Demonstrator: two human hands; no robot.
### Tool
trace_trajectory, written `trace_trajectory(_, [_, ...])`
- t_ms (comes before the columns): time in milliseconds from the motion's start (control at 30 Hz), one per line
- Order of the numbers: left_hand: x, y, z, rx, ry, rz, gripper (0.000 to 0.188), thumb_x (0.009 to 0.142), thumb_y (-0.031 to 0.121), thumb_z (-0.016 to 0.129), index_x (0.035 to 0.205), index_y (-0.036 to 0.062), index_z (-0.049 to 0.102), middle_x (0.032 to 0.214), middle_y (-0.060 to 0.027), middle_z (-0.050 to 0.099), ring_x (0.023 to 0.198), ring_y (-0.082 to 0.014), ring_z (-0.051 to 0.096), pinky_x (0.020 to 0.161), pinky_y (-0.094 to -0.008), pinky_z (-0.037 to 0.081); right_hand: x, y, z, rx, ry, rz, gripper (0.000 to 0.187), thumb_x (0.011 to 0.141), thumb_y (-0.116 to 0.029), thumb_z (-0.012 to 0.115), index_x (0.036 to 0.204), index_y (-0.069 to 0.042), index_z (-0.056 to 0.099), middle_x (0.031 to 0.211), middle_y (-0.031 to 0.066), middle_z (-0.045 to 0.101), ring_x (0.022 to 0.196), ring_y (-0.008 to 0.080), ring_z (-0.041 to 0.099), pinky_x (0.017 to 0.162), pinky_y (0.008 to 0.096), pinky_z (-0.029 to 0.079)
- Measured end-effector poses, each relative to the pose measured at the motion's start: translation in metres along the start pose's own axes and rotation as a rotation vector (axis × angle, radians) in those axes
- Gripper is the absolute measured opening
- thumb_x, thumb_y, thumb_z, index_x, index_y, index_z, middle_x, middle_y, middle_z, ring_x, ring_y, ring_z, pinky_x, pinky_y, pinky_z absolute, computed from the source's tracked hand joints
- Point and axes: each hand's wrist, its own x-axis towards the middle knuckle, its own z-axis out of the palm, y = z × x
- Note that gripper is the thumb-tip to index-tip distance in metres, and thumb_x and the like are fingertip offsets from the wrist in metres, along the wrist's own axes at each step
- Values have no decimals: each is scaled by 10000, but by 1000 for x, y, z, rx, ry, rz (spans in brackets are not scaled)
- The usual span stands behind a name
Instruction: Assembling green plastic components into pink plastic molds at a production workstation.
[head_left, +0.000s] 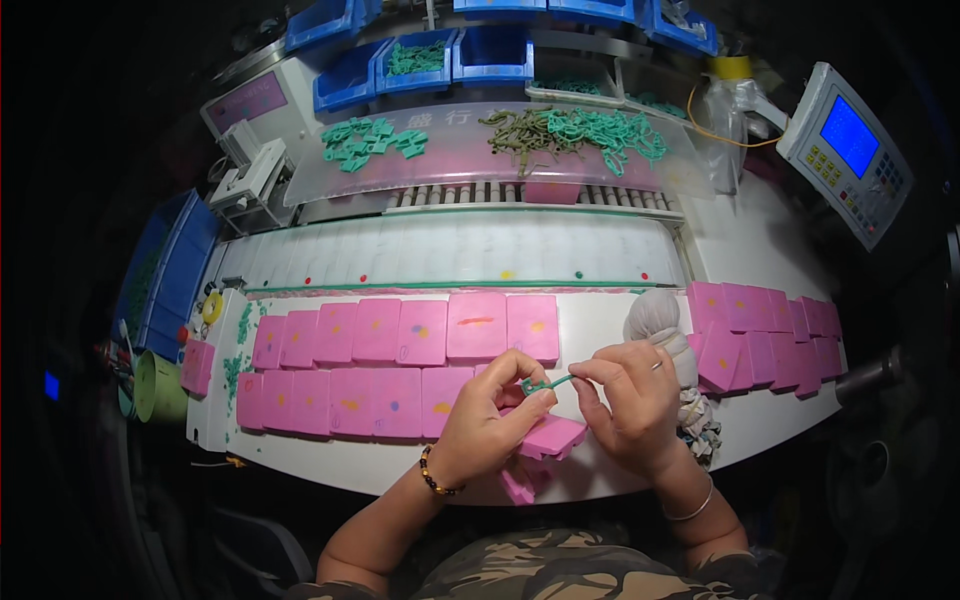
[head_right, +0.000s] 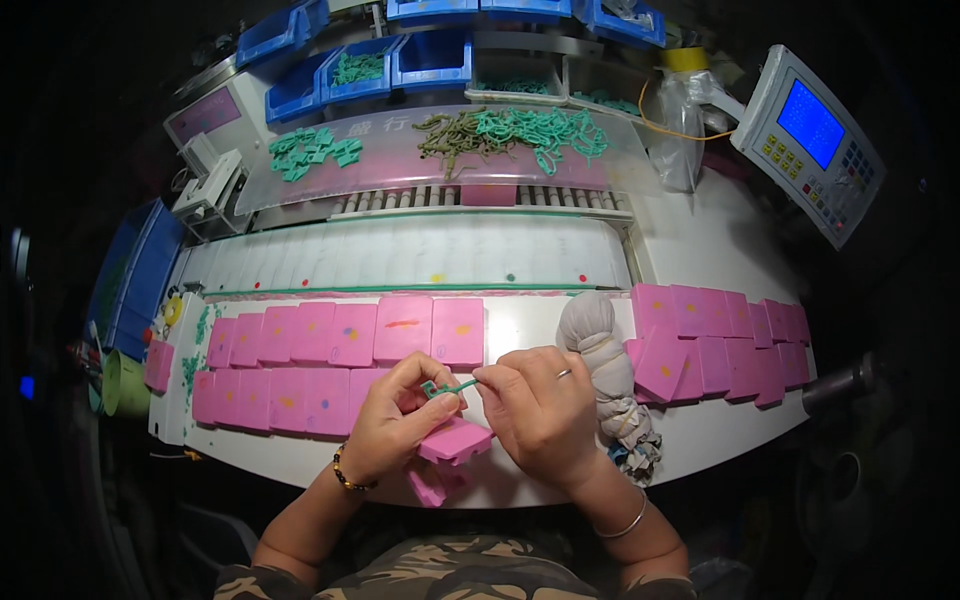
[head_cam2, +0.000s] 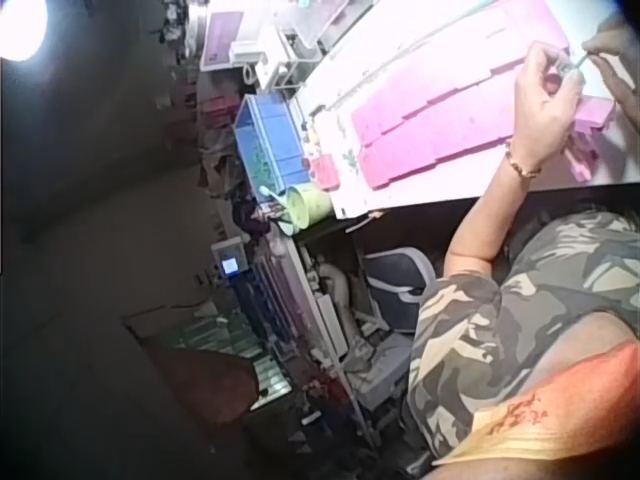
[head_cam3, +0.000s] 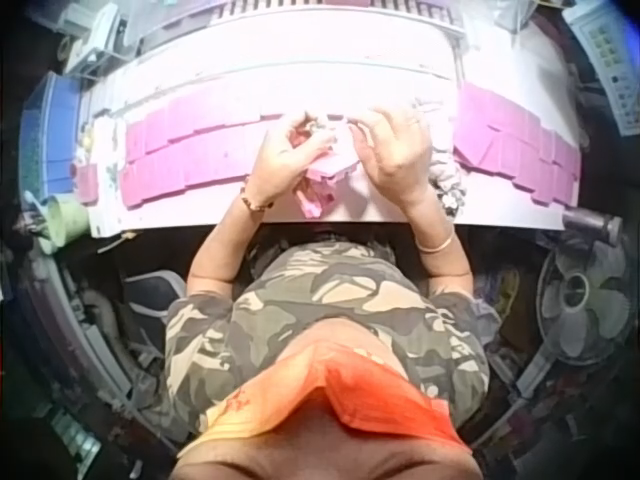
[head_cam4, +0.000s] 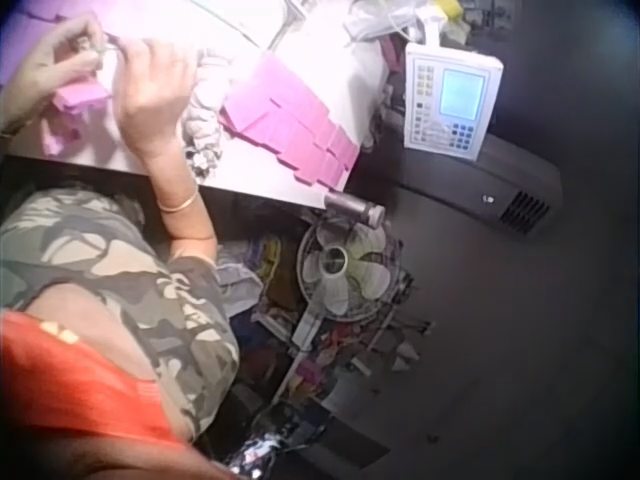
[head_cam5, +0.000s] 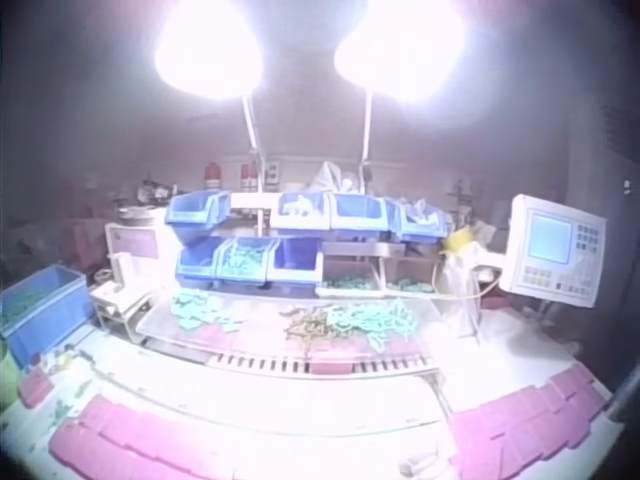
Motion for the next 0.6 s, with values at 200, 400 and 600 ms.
trace_trajectory(200, [3, 0, 6, 127, 46, 74, 139, 914, 52, 611, 1009, 5, 521, 928, -29, 574, 836, -67, 565, 746, -220, 478, -3, -2, 8, 204, -80, 266, 109, 787, -75, 668, 874, -47, 609, 788, 72, 586, 668, 200, 571, 656, 326, 424])
trace_trajectory(400, [7, 6, 10, 451, 123, 282, 95, 887, -2, 615, 957, 3, 551, 824, -20, 590, 762, -56, 570, 686, -205, 468, -1, 4, 13, 989, -115, 841, 167, 905, -149, 581, 813, -11, 603, 749, 27, 582, 672, 75, 517, 624, 232, 414])
trace_trajectory(600, [8, 9, 3, 421, 163, 328, 150, 827, 10, 661, 948, -8, 576, 838, -101, 599, 687, -164, 579, 628, -272, 475, -9, 27, 8, 780, -89, 625, 187, 926, -147, 569, 847, 6, 642, 816, 73, 624, 766, 161, 568, 711, 285, 445])
